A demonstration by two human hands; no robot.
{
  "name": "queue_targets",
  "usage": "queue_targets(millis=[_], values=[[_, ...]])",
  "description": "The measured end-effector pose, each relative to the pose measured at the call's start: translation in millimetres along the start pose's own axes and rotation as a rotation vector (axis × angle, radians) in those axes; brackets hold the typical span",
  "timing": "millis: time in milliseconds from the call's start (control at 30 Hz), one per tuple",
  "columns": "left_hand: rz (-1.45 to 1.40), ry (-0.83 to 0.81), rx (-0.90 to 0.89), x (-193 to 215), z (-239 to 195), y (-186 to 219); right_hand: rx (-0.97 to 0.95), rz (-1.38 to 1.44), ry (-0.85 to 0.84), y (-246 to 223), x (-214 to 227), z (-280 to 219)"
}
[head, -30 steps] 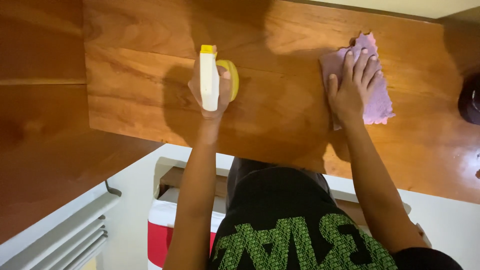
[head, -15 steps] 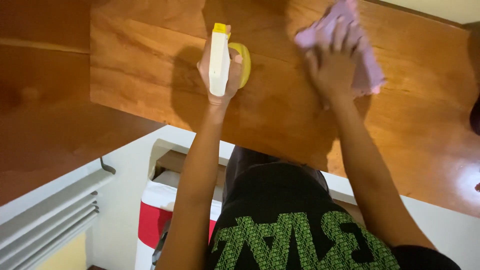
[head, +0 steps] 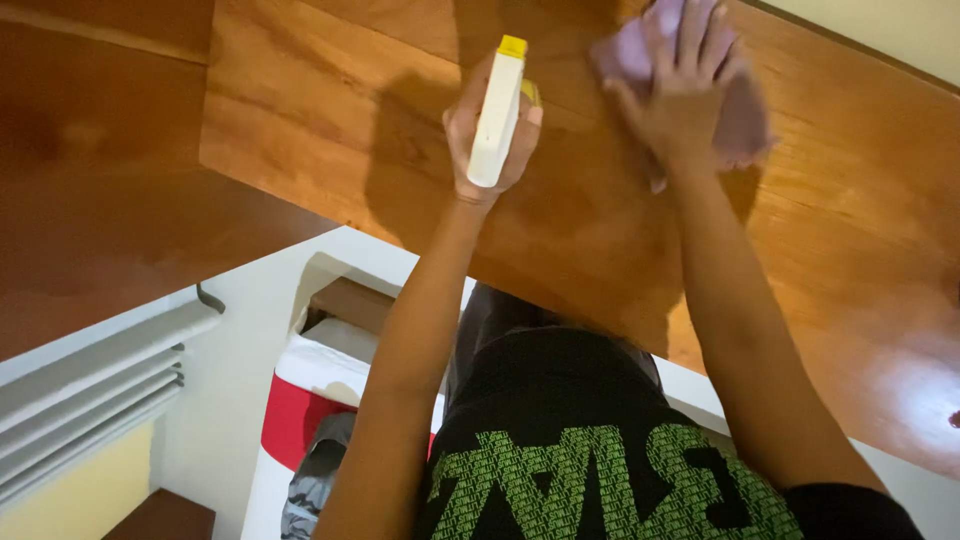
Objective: Wiping and cleaning a wooden shelf or desk with a spray bottle and a cloth.
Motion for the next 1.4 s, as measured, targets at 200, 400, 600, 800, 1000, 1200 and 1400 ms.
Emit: queue_targets(millis=[200, 400, 600, 800, 1000, 1200, 1400], values=[[-0.051, -0.011, -0.015, -2.4, -1.3, -3.8, 0.003, 0.041, 0.046, -10.3, 24.1, 27.5], [-0.097, -0.028, 0.047, -1.4, -0.8, 9.0, -0.049, 0.052, -0.279, -37.8, 11.1, -24.2], [-0.073, -0.052, 0.089, -3.0, -4.3, -4.6, -0.032, 0.061, -0.308, -54.8, -0.8, -49.6], [-0.077, -0.050, 0.125, 0.0, -1.9, 5.6, -0.041, 0.062, -0.087, -50.7, 7.4, 17.2], [-0.058, -0.045, 0.098, -3.6, -5.9, -5.7, -0.037, 0.061, -0.049, -61.8, 12.0, 14.9], [-0.060, -0.067, 0.110, 0.5, -1.7, 5.6, -0.062, 0.013, -0.178, -99.0, -0.7, -72.3], [-0.075, -0.096, 0.122, 0.1, -1.3, 4.3, 0.022, -0.208, -0.082, -87.2, -25.1, -83.2]])
Point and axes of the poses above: each hand's wrist, its own z-axis towards the middle knuckle, its own x-axis out of the back of the hand, y = z × x, the point moved 6 cm from there along z, towards the middle knuckle, and after that the axes turned 3 degrees about x, right-handed, at the moved point
